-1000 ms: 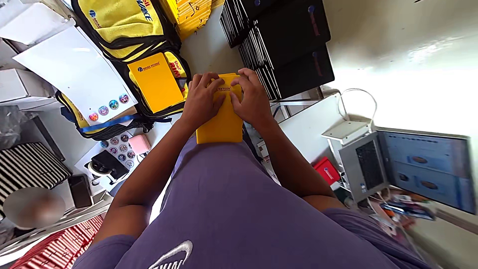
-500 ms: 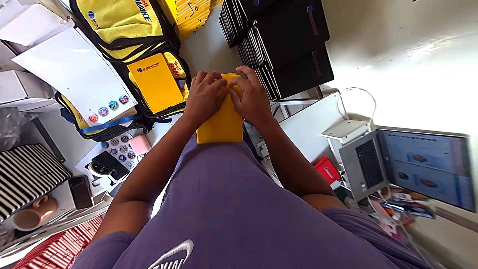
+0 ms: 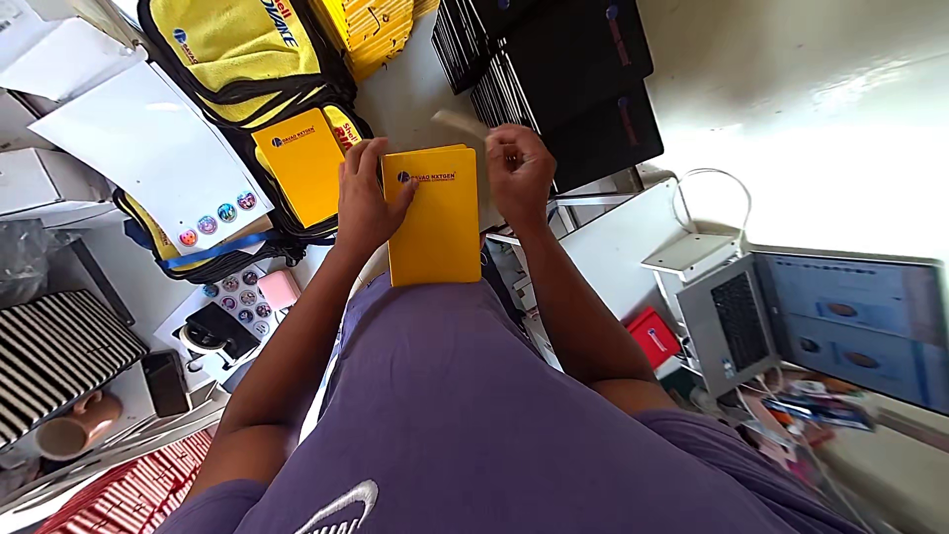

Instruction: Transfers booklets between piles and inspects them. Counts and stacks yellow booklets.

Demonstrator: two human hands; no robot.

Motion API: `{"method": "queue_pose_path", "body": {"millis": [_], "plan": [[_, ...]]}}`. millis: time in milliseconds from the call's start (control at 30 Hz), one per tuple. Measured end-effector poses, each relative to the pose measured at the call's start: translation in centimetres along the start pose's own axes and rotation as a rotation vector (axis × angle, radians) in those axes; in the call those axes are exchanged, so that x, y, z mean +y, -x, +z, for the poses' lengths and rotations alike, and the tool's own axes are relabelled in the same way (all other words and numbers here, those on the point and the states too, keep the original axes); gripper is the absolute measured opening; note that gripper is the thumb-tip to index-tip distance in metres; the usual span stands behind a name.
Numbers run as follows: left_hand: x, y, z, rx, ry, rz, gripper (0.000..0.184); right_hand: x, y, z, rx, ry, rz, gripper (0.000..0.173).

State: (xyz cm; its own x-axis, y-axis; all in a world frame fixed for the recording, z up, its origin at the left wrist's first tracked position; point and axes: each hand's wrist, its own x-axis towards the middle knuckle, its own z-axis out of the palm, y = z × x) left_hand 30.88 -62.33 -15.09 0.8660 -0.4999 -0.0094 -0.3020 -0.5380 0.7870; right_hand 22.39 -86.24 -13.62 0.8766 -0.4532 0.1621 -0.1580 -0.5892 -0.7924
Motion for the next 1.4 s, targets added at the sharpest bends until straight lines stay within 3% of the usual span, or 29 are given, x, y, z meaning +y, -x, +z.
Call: {"method": "queue_pose_path", "body": {"millis": [67, 133, 200, 233, 400, 600, 733, 900, 1033, 1167, 1400], "plan": [[-1.4, 0.8, 0.4, -0.094, 0.093, -0.098, 0.081, 3.0, 0.2, 0.1, 0.031, -0.002, 0.301, 0.029], [-2.1, 1.3, 0.6, -0.158, 0.211, -0.143, 0.084, 6.4, 0.9, 0.3, -0.063, -0.061, 0.584, 0.051], [-2.2, 1.5, 0.5, -0.158, 0.258, -0.161, 0.082, 7.7, 1.9, 0.5, -0.133, -0.101, 0.745, 0.074], [-2.3, 1.6, 0.4, -0.152, 0.261, -0.160, 0.082, 7.5, 2.4, 0.5, -0.148, -0.080, 0.749, 0.078], [-2.7, 1.6, 0.4, -0.170, 0.287, -0.179, 0.083, 3.6, 3.0, 0.1, -0.202, -0.077, 0.488, 0.057], [-2.6, 3.1, -0.7, -0.133, 0.693, -0.437, 0.083, -0.1, 2.7, 0.5, -0.244, -0.097, 0.314, 0.048], [-3.1, 4.2, -1.6, -0.007, 0.764, -0.502, 0.059, -0.2, 2.8, 0.5, -0.237, -0.028, 0.250, 0.044], [-5.5, 4.4, -4.0, 0.071, 0.932, -0.593, 0.032, -0.5, 3.1, 0.3, -0.207, 0.128, 0.010, 0.041], [-9.8, 3.3, -5.4, 0.246, 0.934, -0.619, 0.029, -1.3, 3.1, 0.3, -0.232, 0.247, -0.047, 0.025], [-13.6, 1.3, -6.4, 0.407, 0.894, -0.639, 0.027, -1.6, 3.0, 0.9, -0.249, 0.302, -0.059, 0.022], [-17.6, -1.6, -5.6, 0.443, 0.638, -0.668, 0.030, -2.9, 2.8, 1.6, -0.281, 0.406, -0.044, 0.023]]}}
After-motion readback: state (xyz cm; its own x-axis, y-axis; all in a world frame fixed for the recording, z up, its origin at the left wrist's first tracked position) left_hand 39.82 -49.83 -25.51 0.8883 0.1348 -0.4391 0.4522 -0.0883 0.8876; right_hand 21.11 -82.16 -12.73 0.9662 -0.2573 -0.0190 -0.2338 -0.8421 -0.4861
